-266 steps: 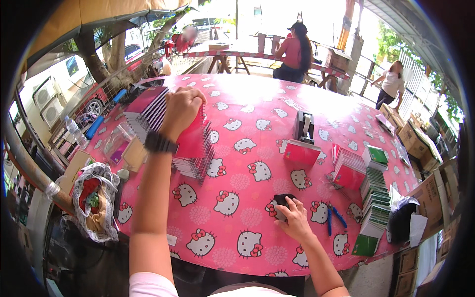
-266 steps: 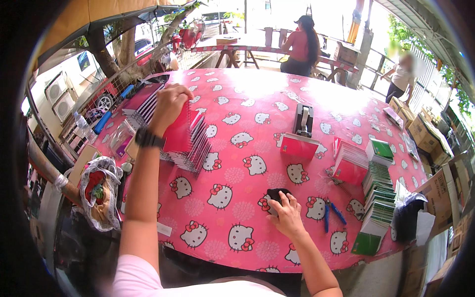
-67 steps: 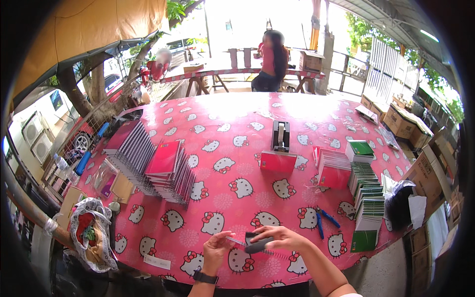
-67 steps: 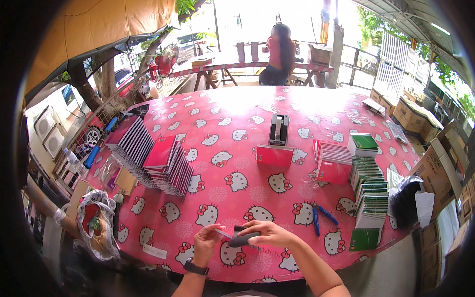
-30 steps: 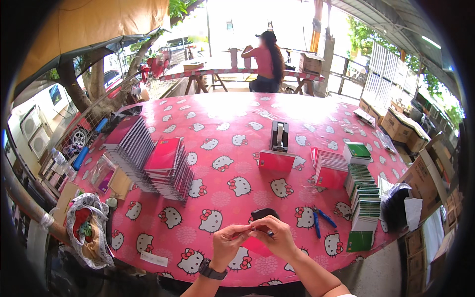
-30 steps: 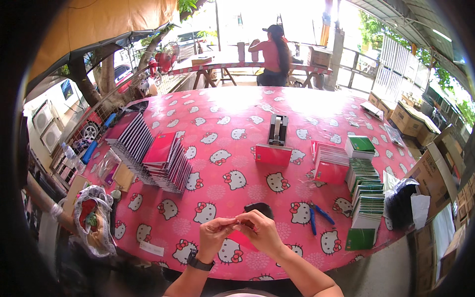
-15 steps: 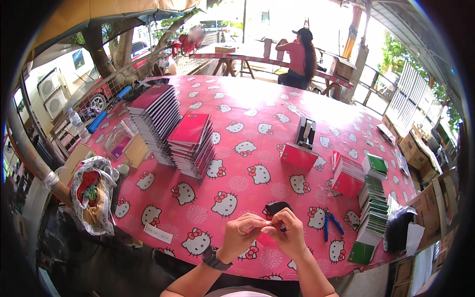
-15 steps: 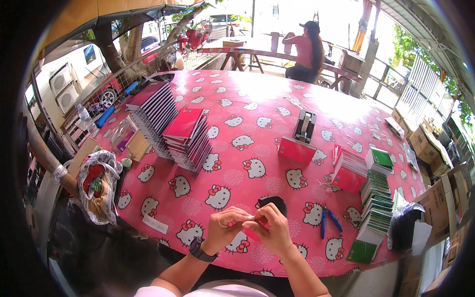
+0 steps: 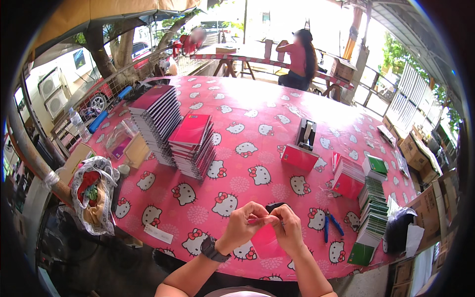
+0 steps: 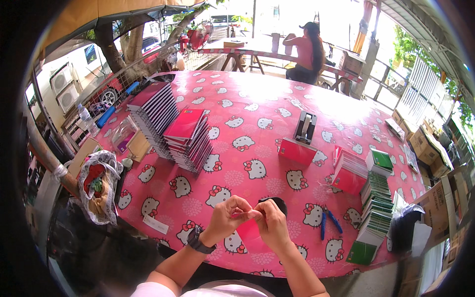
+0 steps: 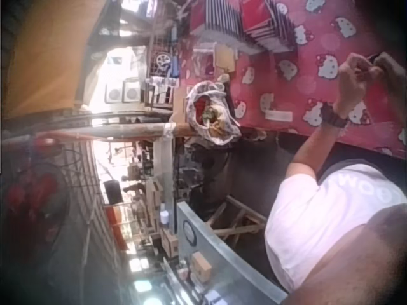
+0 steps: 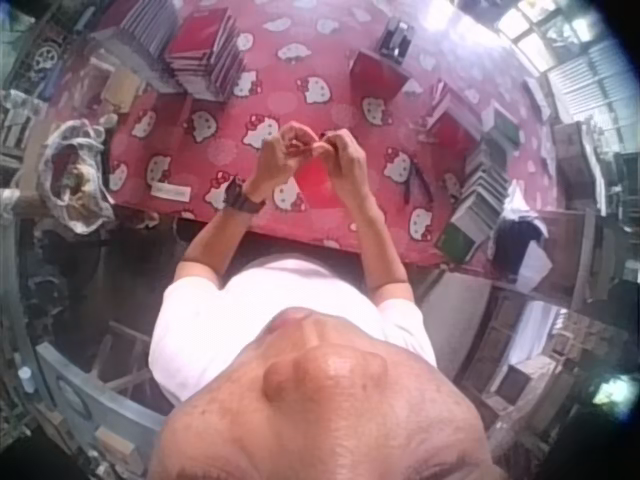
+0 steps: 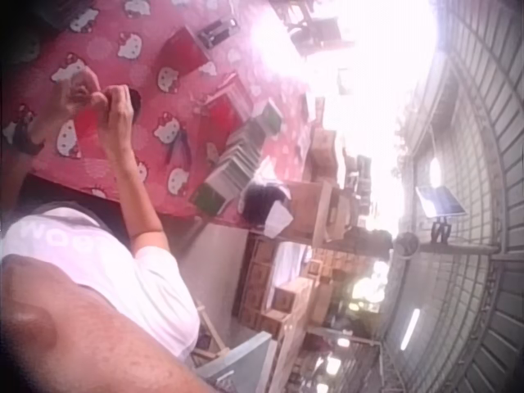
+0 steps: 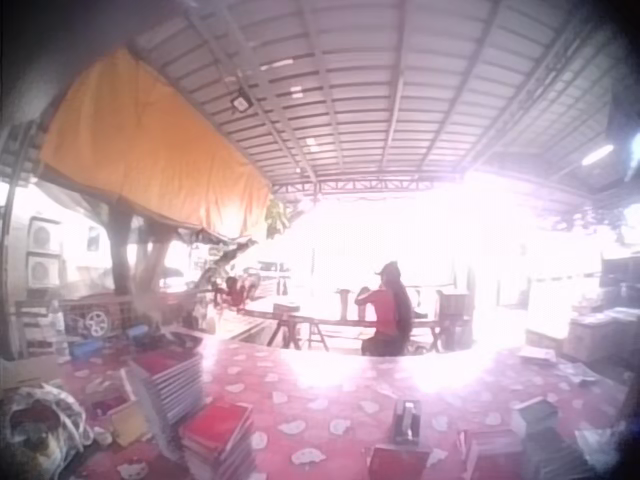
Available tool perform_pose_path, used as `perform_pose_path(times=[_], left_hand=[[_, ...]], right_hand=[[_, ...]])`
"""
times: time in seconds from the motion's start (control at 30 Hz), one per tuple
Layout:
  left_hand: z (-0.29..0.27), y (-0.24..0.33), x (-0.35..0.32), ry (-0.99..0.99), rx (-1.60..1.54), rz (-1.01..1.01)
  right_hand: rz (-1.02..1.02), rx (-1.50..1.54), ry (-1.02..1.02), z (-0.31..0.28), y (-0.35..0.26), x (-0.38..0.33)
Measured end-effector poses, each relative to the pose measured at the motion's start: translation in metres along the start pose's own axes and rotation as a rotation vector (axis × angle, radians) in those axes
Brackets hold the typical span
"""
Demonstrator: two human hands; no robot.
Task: The person repeatedly picks up a small pink notebook and a black spiral binding, aligns the binding with the notebook spine, and presses the binding into place. Finished notebooks are stacked on the table. The person handles notebooks and bindings one at a time throughout the clip.
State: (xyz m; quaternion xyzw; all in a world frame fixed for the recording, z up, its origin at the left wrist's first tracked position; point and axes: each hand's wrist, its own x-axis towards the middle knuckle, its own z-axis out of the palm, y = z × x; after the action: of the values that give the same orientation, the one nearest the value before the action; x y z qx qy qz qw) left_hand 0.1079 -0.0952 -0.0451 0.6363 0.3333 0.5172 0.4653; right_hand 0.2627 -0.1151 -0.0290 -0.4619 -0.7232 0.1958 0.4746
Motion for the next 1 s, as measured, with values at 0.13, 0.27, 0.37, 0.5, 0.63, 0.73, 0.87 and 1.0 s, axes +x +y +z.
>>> perform_pose_path(times=[0.13,0.27,0.37,0.5,0.63,0.73,0.87,1.0], left_hand=[[0.008,0.0,0.006,0.026,0.092,-0.07],[-0.021,-0.022,0.031,0.212,0.235,0.157],[-0.096,0.015,0.082,0.513,-0.09,0.088],[-0.181,0.014,0.118,0.828,0.329,0.207],[-0.199,-0.011,0.121,0.879,1.129,0.164],[-0.179,-0.002,0.111,0.931,1.278,0.217],[-0.161,0.008,0.112,0.426,1.382,0.104],[-0.187,-0.015,0.105,0.666,0.888,0.362]], right_hand=[[0.017,-0.005,0.061,0.006,0.009,-0.002],[-0.037,-0.035,0.042,-0.006,0.011,0.011],[-0.072,-0.194,0.26,-0.028,0.022,0.017],[0.069,-0.314,0.078,-0.046,0.06,-0.008],[0.144,-0.329,-0.145,-0.022,0.082,-0.038],[0.135,-0.471,-0.333,-0.009,0.078,-0.049],[0.021,-0.4,-0.2,-0.012,0.075,-0.012],[-0.103,0.029,-0.081,0.016,0.062,0.071]])
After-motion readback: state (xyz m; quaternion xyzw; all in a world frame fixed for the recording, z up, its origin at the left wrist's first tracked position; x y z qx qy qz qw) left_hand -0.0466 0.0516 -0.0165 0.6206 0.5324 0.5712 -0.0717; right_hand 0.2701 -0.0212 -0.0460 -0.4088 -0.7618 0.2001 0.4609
